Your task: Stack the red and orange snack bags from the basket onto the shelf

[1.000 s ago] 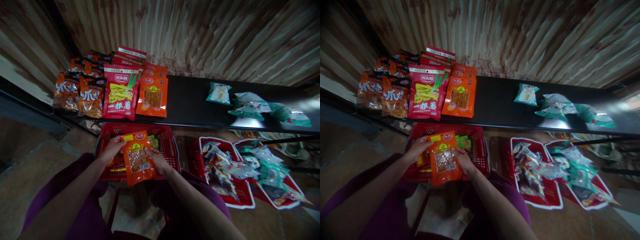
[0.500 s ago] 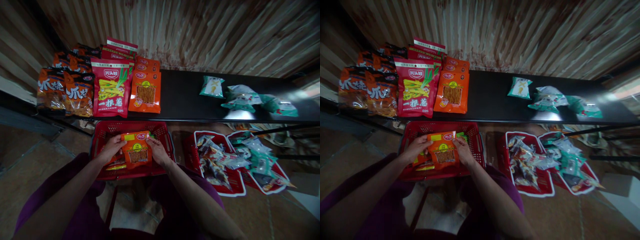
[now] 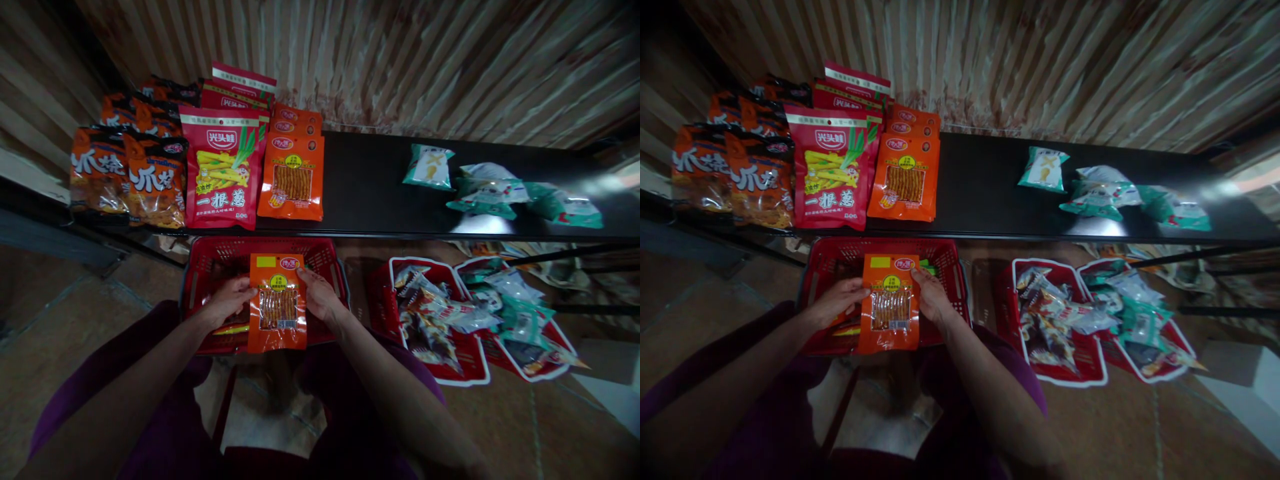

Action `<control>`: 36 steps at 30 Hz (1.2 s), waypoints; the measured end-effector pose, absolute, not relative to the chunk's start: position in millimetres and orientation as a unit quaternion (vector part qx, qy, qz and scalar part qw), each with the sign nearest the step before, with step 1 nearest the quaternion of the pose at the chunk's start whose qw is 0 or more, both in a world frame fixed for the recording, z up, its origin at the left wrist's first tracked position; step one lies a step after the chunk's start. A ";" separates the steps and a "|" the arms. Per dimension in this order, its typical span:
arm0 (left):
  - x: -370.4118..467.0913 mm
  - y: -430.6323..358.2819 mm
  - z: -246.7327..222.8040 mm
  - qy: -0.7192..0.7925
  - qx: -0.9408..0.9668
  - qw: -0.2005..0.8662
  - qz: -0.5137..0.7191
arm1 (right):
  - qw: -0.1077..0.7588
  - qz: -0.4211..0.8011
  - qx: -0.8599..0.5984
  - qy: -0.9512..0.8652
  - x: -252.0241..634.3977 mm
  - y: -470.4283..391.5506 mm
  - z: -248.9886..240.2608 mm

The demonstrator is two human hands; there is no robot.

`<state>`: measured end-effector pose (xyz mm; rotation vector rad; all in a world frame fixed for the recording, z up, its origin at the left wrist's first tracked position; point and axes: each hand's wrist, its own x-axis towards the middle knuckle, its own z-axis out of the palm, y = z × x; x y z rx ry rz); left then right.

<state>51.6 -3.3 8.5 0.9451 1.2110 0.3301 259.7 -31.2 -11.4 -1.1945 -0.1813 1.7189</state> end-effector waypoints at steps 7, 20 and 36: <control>53.6 -0.5 17.3 0.610 0.379 0.680 0.150 | 0.456 0.742 -0.482 -0.098 258.1 -35.2 -4.9; 50.3 -0.9 11.5 0.563 0.376 0.721 0.150 | 0.482 0.712 -0.498 -0.112 259.1 -31.5 -8.0; 47.6 -10.0 11.9 0.501 0.393 0.768 0.065 | 0.498 0.711 -0.489 -0.080 271.9 -24.5 -10.6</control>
